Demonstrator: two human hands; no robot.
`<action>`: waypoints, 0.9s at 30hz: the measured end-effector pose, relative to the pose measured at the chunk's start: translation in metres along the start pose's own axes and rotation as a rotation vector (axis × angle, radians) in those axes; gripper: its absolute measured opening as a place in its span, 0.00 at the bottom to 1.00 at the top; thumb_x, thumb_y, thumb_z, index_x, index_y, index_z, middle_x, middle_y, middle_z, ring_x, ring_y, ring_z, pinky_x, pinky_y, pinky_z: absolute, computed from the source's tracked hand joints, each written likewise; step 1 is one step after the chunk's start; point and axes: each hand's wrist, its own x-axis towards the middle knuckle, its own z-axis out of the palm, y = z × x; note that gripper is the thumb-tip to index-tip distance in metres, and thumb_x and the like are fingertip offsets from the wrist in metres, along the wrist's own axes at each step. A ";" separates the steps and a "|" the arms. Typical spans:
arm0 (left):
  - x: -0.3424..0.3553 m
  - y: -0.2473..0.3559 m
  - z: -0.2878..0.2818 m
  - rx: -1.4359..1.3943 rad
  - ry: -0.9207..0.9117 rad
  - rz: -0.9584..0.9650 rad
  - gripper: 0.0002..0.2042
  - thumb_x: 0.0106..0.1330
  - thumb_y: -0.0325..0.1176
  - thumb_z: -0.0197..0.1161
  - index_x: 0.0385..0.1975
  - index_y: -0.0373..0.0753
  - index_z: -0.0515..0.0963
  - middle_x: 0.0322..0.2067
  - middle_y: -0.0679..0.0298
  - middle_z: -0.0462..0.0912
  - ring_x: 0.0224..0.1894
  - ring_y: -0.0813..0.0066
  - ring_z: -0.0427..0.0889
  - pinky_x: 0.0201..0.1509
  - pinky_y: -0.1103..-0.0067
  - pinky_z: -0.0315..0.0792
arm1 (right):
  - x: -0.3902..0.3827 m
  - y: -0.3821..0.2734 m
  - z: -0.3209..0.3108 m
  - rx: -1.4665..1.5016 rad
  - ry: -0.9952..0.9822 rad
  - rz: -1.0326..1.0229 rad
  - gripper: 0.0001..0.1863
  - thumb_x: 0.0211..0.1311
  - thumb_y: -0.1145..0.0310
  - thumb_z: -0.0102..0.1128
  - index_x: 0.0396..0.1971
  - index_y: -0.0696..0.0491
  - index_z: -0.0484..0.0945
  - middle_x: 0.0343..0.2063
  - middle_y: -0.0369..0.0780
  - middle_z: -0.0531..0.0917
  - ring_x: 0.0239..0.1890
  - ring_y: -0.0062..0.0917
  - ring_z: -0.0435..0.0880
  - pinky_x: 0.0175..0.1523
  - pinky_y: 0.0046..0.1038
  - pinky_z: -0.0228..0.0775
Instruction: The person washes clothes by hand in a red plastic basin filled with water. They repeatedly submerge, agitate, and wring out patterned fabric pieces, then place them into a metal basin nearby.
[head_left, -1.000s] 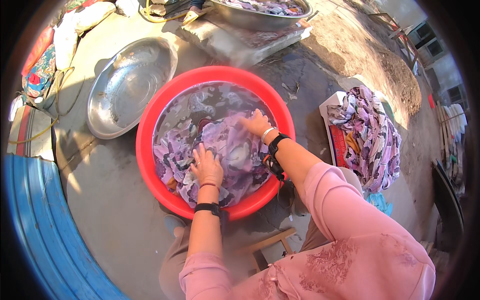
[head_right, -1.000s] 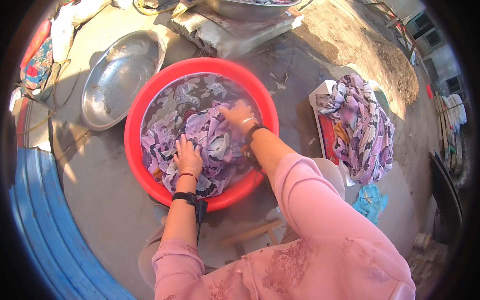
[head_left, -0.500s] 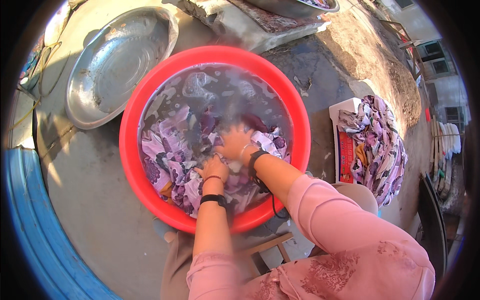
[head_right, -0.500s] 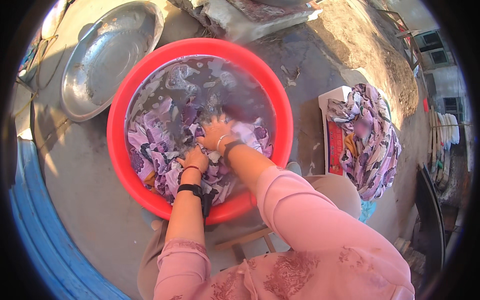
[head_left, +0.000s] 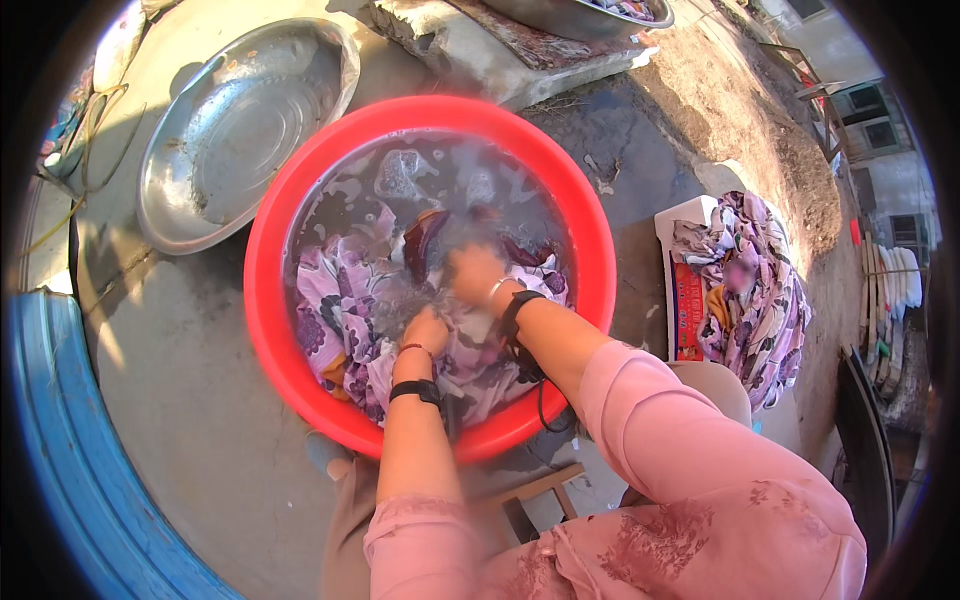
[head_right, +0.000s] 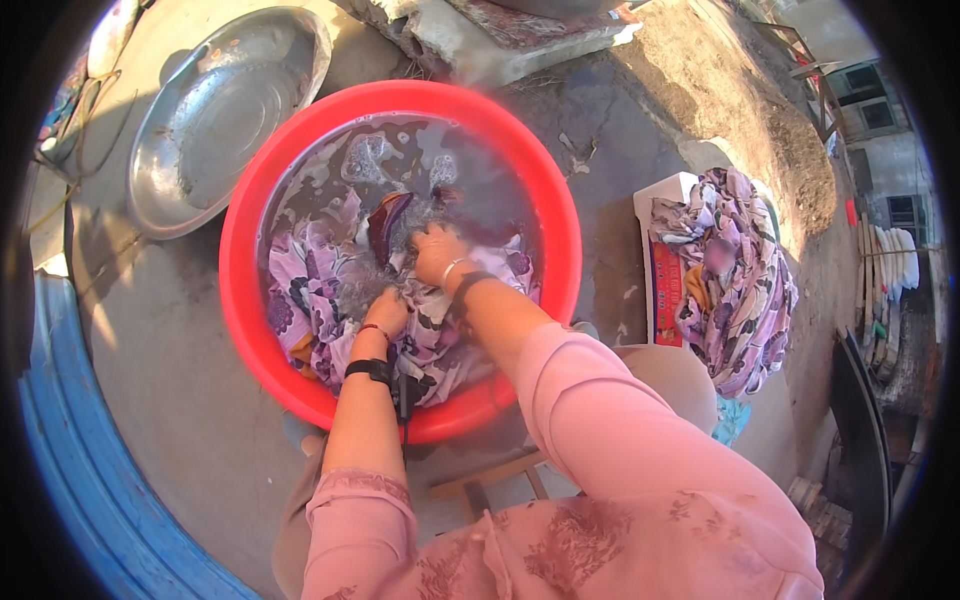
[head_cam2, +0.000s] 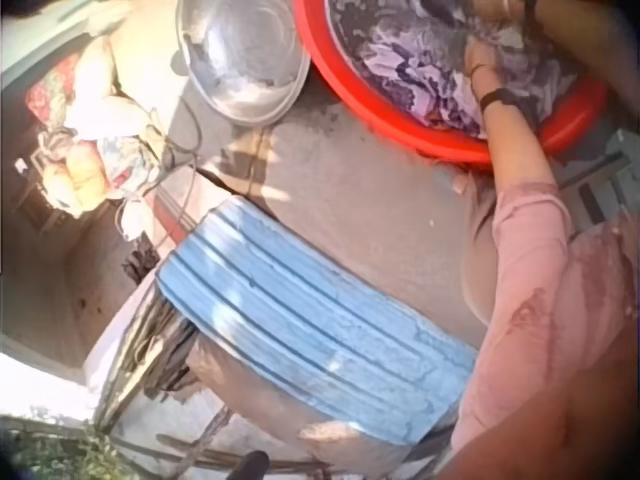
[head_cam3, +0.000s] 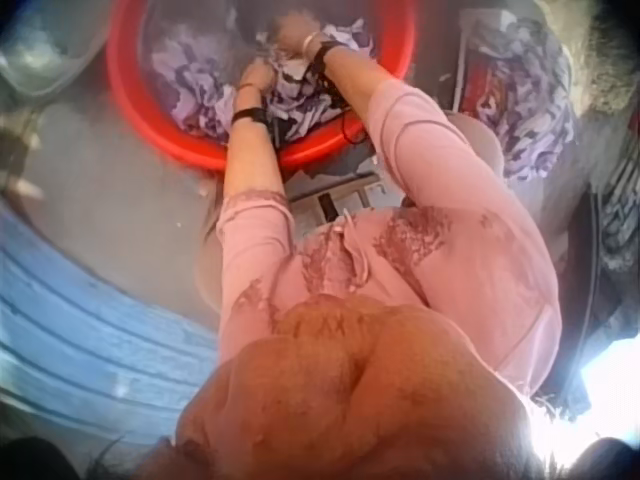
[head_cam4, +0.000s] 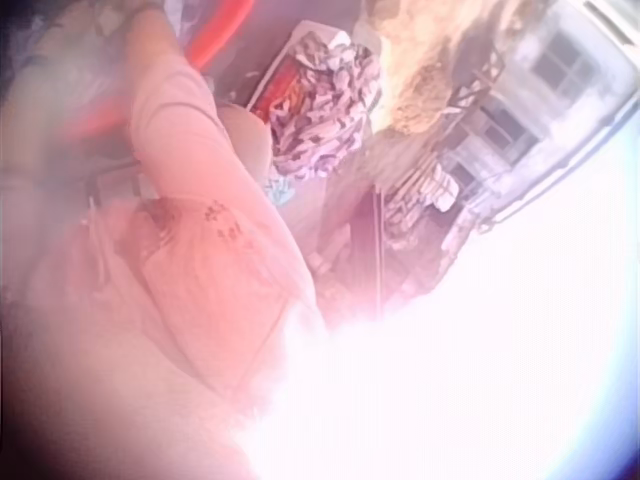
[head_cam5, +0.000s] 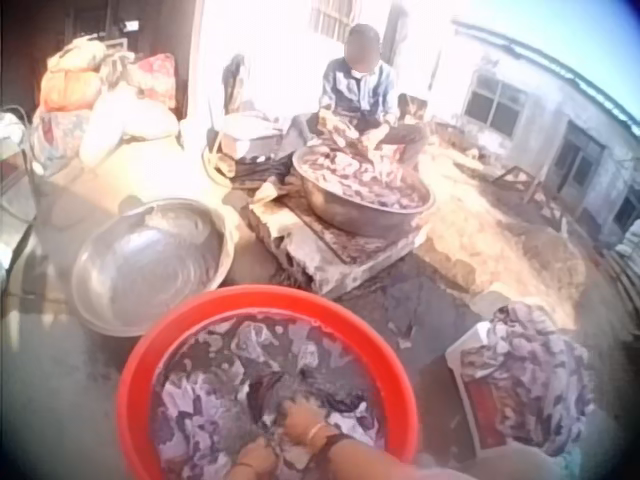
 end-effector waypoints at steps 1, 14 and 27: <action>-0.006 -0.003 0.000 -0.062 0.017 -0.013 0.26 0.72 0.45 0.50 0.60 0.30 0.74 0.59 0.39 0.77 0.64 0.41 0.74 0.68 0.61 0.67 | -0.017 -0.006 -0.007 0.032 0.068 0.026 0.26 0.56 0.66 0.64 0.58 0.43 0.81 0.60 0.45 0.78 0.59 0.49 0.79 0.64 0.46 0.71; -0.121 0.000 -0.052 -1.461 0.186 0.153 0.29 0.74 0.38 0.60 0.69 0.35 0.60 0.64 0.60 0.72 0.63 0.66 0.72 0.71 0.67 0.62 | -0.149 0.017 -0.113 0.116 -0.125 -0.225 0.26 0.44 0.64 0.72 0.47 0.56 0.83 0.39 0.50 0.87 0.43 0.40 0.87 0.48 0.37 0.77; -0.324 0.086 -0.129 -1.302 -0.055 0.687 0.16 0.76 0.35 0.51 0.55 0.32 0.76 0.51 0.56 0.83 0.54 0.63 0.81 0.63 0.67 0.72 | -0.285 -0.033 -0.150 0.239 0.185 -0.506 0.36 0.49 0.55 0.77 0.57 0.56 0.77 0.55 0.51 0.81 0.57 0.45 0.80 0.61 0.41 0.72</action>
